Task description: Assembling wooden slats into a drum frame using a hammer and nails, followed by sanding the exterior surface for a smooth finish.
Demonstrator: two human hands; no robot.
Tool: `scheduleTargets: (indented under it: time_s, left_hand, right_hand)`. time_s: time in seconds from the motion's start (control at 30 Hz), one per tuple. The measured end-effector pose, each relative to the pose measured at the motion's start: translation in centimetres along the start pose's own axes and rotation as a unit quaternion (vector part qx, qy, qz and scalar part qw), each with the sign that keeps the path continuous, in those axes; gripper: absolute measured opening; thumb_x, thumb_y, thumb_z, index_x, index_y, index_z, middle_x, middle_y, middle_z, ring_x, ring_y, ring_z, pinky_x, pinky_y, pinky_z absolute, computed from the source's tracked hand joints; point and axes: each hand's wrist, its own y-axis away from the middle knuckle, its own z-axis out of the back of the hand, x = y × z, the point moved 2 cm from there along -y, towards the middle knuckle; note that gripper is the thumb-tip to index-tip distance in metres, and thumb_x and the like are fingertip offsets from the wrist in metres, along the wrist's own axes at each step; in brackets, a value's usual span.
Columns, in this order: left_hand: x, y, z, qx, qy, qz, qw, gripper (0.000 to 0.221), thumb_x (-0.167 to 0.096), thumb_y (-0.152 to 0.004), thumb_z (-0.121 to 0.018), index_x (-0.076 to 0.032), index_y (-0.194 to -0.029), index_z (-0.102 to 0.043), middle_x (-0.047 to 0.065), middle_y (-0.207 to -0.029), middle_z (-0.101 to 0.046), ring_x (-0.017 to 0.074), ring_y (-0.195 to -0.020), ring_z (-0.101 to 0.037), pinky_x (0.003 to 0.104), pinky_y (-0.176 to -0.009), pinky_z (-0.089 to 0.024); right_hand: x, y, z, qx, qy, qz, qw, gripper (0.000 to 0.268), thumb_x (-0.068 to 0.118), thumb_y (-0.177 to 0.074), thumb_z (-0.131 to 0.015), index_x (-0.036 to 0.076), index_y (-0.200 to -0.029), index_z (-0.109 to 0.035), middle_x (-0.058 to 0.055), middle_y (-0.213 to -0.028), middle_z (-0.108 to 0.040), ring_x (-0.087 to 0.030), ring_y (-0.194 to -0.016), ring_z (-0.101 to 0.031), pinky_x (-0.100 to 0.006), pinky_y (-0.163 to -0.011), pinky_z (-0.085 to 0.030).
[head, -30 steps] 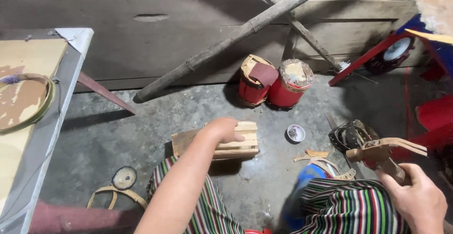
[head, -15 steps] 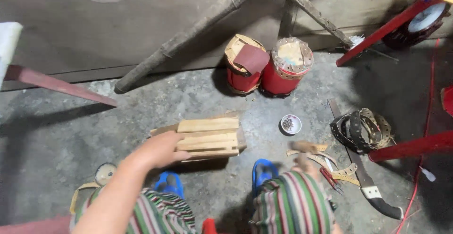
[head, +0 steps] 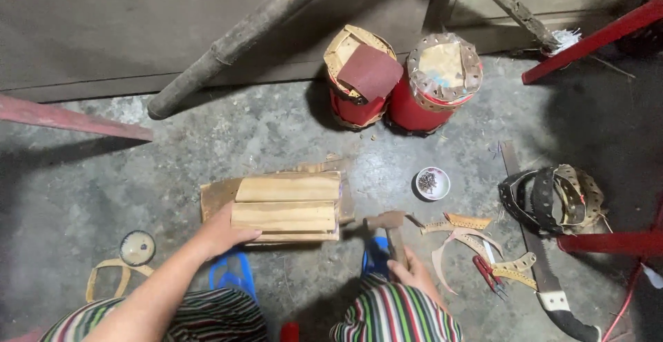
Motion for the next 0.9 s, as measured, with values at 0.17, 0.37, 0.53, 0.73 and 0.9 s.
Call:
scheduleTargets:
  time_s: [0.17, 0.37, 0.53, 0.73, 0.9]
  left_hand:
    - [0.9, -1.3, -1.1, -0.01, 0.016, -0.011, 1.0, 0.064, -0.04, -0.076, -0.08, -0.024, -0.136, -0.066, -0.001, -0.134, -0.074, 0.0218, -0.125, -0.068, 0.037, -0.102, -0.052]
    - [2.3, -2.1, -1.9, 0.03, 0.047, -0.022, 0.998, 0.067, -0.039, -0.078, -0.08, -0.022, -0.14, -0.064, -0.002, -0.139, -0.072, 0.02, -0.129, -0.066, 0.035, -0.11, -0.05]
    - [1.2, -1.5, -1.8, 0.041, 0.051, -0.022, 0.998, 0.068, -0.036, -0.078, -0.08, -0.021, -0.141, -0.062, -0.001, -0.14, -0.071, 0.0203, -0.13, -0.066, 0.036, -0.113, -0.049]
    - [0.7, -0.9, -2.0, -0.018, 0.161, 0.07, 0.984, 0.077, -0.03, -0.068, -0.096, 0.001, -0.129, -0.062, 0.026, -0.127, -0.067, 0.0353, -0.11, -0.072, 0.04, -0.074, -0.067]
    - [0.3, -0.4, -1.8, -0.016, 0.14, 0.046, 0.989, 0.07, -0.028, -0.068, -0.095, 0.001, -0.125, -0.067, 0.026, -0.121, -0.07, 0.0371, -0.108, -0.072, 0.045, -0.075, -0.068]
  right_hand:
    - [0.8, -1.7, 0.3, 0.02, -0.059, 0.01, 0.998, 0.052, 0.026, -0.102, -0.053, 0.015, -0.152, -0.045, -0.005, -0.072, -0.064, -0.014, -0.053, -0.058, -0.026, -0.053, -0.051]
    - [2.8, -4.4, -1.0, 0.065, 0.023, 0.058, 0.996, 0.052, 0.024, -0.106, -0.045, 0.013, -0.156, -0.036, -0.003, -0.068, -0.065, -0.01, -0.047, -0.06, -0.021, -0.045, -0.057]
    - [6.0, -4.1, -2.4, 0.037, 0.057, 0.07, 0.995, 0.062, 0.022, -0.103, -0.056, 0.014, -0.159, -0.032, -0.002, -0.069, -0.063, -0.011, -0.048, -0.058, -0.02, -0.044, -0.054]
    - [7.7, -3.1, -4.7, -0.026, 0.154, 0.123, 0.98, 0.053, 0.031, -0.089, -0.072, 0.001, -0.132, -0.059, -0.031, -0.112, -0.072, -0.044, -0.108, -0.071, -0.055, -0.092, -0.058]
    - [5.9, -5.0, -4.1, -0.017, 0.096, 0.097, 0.991, 0.032, 0.024, -0.092, -0.066, 0.005, -0.117, -0.062, -0.015, -0.071, -0.072, -0.022, -0.051, -0.072, -0.033, -0.053, -0.061]
